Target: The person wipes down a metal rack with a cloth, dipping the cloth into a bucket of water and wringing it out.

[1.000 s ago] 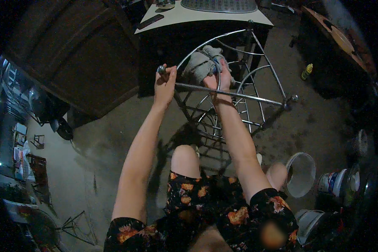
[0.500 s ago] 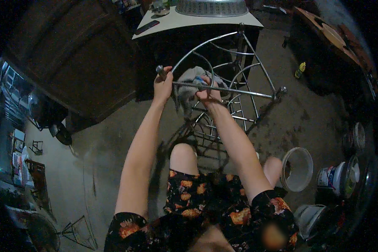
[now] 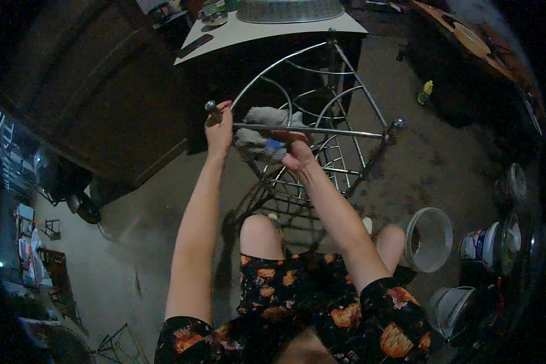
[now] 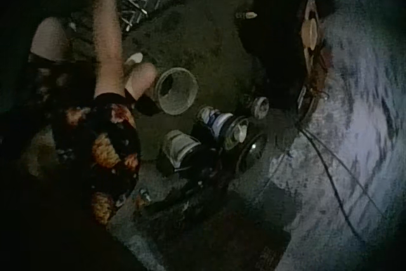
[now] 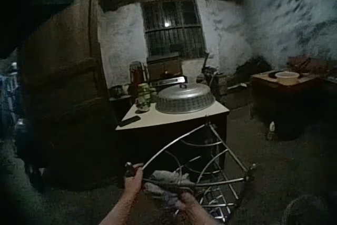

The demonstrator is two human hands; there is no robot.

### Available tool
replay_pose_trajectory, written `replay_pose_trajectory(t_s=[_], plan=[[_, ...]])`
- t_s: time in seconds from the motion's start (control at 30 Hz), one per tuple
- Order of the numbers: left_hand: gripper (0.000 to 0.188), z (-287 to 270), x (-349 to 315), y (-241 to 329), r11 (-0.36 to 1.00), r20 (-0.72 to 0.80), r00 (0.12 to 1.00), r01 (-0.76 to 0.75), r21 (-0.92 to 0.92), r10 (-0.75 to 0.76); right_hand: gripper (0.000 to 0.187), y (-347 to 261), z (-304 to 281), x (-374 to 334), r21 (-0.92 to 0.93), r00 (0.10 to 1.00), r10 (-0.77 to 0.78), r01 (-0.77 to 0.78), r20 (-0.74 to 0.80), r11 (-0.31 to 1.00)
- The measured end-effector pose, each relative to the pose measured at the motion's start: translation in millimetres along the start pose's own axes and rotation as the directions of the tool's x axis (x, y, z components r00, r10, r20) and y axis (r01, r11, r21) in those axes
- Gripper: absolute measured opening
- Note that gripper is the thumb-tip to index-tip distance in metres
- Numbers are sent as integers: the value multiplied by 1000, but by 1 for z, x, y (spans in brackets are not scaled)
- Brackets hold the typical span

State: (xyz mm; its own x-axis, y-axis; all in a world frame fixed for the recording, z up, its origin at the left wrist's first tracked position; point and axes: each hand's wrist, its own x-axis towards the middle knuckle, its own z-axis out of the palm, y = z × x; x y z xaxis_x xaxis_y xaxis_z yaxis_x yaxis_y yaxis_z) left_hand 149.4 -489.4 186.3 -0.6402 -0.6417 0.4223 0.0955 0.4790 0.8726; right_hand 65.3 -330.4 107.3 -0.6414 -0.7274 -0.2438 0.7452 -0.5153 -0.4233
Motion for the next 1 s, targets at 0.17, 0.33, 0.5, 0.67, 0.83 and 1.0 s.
replay_pose_trajectory(t_s=[0.17, 0.33, 0.5, 0.67, 0.83, 1.0], plan=[[24, 30, -4, 33, 964, 87, 994, 84, -251, -64, 39, -103, -25, 60, 385, 936, -332, 266, 114, 884], [23, 21, -1, 24, 994, 19, 1000, 23, -104, -21, 46, -137, 11, 90, 563, 858, -328, 56, 395, 825], [24, 9, -4, 13, 998, -60, 997, -51, 36, 53, 44, -149, -1, 40, 512, 898, -426, 314, 113, 799], [23, 14, -5, 20, 999, -17, 1000, -6, -36, 6, 46, -171, -29, -27, 665, 676, -708, 435, 205, 608], [23, 19, 2, 16, 996, -25, 1000, -2, -86, -1, 37, -167, -16, -47, 486, 784, -619, 556, -38, 674], [20, 10, 2, 19, 998, 9, 1000, 30, -56, -30, 34, -130, -12, -62, 527, 804, -592, 527, -54, 667]])
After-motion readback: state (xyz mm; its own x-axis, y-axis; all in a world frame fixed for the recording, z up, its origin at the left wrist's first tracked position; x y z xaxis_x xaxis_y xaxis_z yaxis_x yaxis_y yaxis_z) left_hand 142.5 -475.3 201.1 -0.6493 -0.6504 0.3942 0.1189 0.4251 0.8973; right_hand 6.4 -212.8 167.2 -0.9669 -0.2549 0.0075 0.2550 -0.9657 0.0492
